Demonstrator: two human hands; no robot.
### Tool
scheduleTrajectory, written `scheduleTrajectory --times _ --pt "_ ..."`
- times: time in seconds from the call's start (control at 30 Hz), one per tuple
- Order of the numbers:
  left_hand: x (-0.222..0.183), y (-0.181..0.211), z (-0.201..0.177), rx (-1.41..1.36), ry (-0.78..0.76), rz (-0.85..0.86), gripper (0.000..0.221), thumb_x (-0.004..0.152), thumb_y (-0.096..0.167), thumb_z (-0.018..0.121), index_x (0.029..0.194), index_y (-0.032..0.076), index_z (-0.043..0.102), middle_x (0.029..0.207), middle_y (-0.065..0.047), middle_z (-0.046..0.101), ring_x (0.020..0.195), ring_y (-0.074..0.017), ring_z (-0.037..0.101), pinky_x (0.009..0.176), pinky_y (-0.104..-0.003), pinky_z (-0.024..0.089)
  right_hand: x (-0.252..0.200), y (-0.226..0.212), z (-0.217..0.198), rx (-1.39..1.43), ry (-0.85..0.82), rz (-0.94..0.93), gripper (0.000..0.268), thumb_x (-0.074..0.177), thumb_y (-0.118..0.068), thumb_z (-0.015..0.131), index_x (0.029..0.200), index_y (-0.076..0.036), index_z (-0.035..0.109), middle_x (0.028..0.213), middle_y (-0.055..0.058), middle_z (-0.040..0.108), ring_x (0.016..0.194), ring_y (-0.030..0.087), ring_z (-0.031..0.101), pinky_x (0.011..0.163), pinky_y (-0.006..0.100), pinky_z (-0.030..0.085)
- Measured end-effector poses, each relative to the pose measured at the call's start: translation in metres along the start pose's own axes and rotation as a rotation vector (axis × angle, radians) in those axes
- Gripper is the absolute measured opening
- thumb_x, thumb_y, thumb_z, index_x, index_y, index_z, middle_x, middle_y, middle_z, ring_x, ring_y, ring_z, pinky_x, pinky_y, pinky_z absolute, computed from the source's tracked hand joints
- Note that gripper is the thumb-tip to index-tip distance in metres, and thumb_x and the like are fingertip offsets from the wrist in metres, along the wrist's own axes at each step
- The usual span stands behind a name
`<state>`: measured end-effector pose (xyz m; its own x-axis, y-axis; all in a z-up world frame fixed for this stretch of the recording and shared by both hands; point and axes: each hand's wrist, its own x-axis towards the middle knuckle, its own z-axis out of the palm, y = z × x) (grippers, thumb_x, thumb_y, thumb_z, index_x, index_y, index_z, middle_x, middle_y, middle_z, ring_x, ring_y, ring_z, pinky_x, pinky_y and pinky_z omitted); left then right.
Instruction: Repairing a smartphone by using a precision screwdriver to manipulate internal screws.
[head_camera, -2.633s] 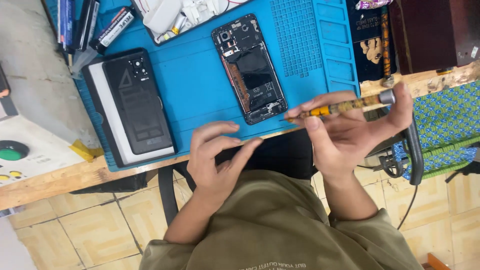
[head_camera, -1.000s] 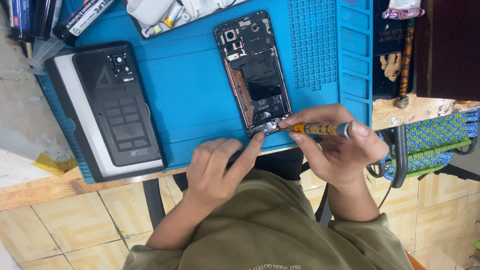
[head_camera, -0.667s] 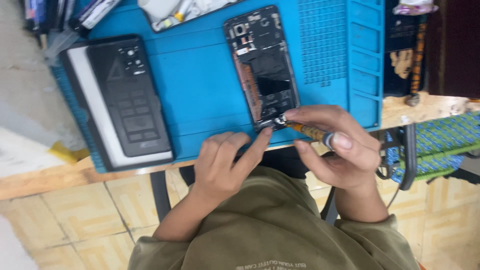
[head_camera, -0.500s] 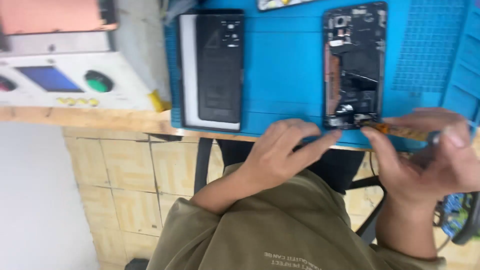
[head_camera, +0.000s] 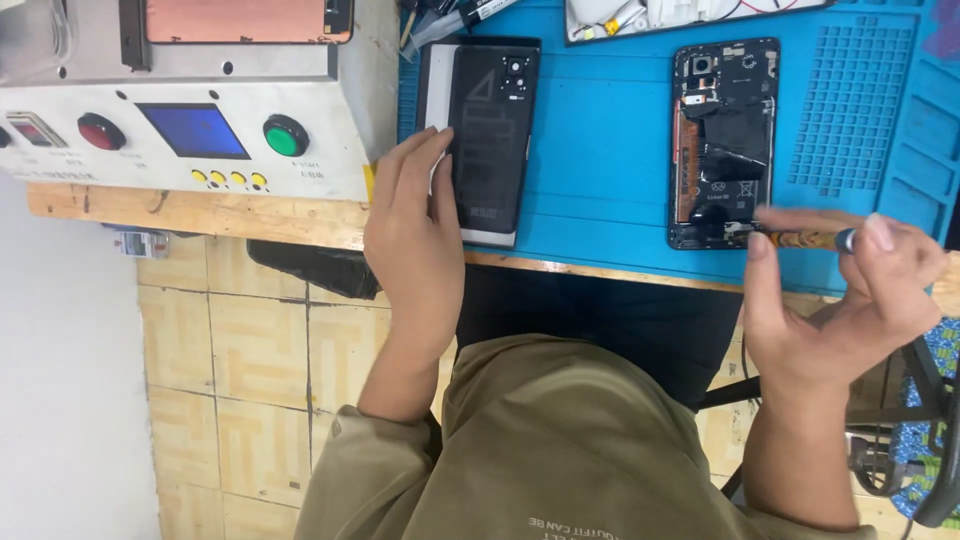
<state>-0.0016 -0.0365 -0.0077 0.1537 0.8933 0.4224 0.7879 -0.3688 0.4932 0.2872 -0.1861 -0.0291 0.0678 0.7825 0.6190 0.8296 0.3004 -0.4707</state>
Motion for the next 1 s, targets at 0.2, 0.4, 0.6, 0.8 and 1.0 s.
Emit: scheduleTrajectory --times 0.2,0.4,0.6,0.8,1.0 --pt "0.009 -0.008 0.014 0.058 -0.061 0.020 0.023 0.115 0.009 0.064 0.136 0.013 0.072 0.124 -0.005 0.080 0.103 -0.0257 0.080 0.069 -0.038 0.062 0.020 -0.014 -0.001 -0.079 0.062 -0.062 0.056 0.120 0.010 0.074 0.159 -0.011 0.039 0.148 0.039 0.063 0.131 0.051 0.059 0.111 0.060 0.044" --pt "0.010 -0.008 0.013 0.040 -0.062 -0.036 0.020 0.111 0.010 0.070 0.131 0.013 0.076 0.117 -0.006 0.080 0.101 -0.0274 0.079 0.066 -0.040 0.063 0.013 -0.010 0.007 -0.154 0.155 0.032 0.050 0.119 -0.016 0.074 0.157 -0.017 0.041 0.131 0.026 0.072 0.118 0.041 0.059 0.107 0.056 0.036" --pt "0.012 -0.004 0.012 0.003 -0.036 -0.073 0.019 0.111 0.007 0.069 0.128 0.010 0.076 0.119 -0.005 0.079 0.108 -0.0240 0.078 0.081 -0.040 0.062 -0.007 0.005 0.011 -0.176 0.148 0.094 0.077 0.105 -0.029 0.099 0.156 -0.013 0.043 0.122 0.019 0.058 0.109 0.040 0.051 0.101 0.055 0.034" --pt "0.010 -0.003 0.014 0.059 0.001 -0.063 0.010 0.110 0.009 0.073 0.120 0.011 0.075 0.116 -0.002 0.082 0.104 -0.0237 0.079 0.071 -0.040 0.062 -0.007 0.006 0.010 -0.183 0.142 0.073 0.079 0.108 -0.011 0.103 0.156 -0.012 0.040 0.110 0.018 0.061 0.098 0.038 0.056 0.103 0.055 0.033" --pt "0.007 -0.006 0.014 0.027 -0.030 -0.064 0.021 0.108 0.008 0.075 0.129 0.011 0.073 0.119 -0.005 0.082 0.107 -0.0243 0.080 0.080 -0.041 0.064 -0.010 0.009 0.009 -0.085 0.146 0.052 0.065 0.112 0.009 0.093 0.151 -0.014 0.046 0.105 0.011 0.070 0.093 0.035 0.060 0.111 0.055 0.031"
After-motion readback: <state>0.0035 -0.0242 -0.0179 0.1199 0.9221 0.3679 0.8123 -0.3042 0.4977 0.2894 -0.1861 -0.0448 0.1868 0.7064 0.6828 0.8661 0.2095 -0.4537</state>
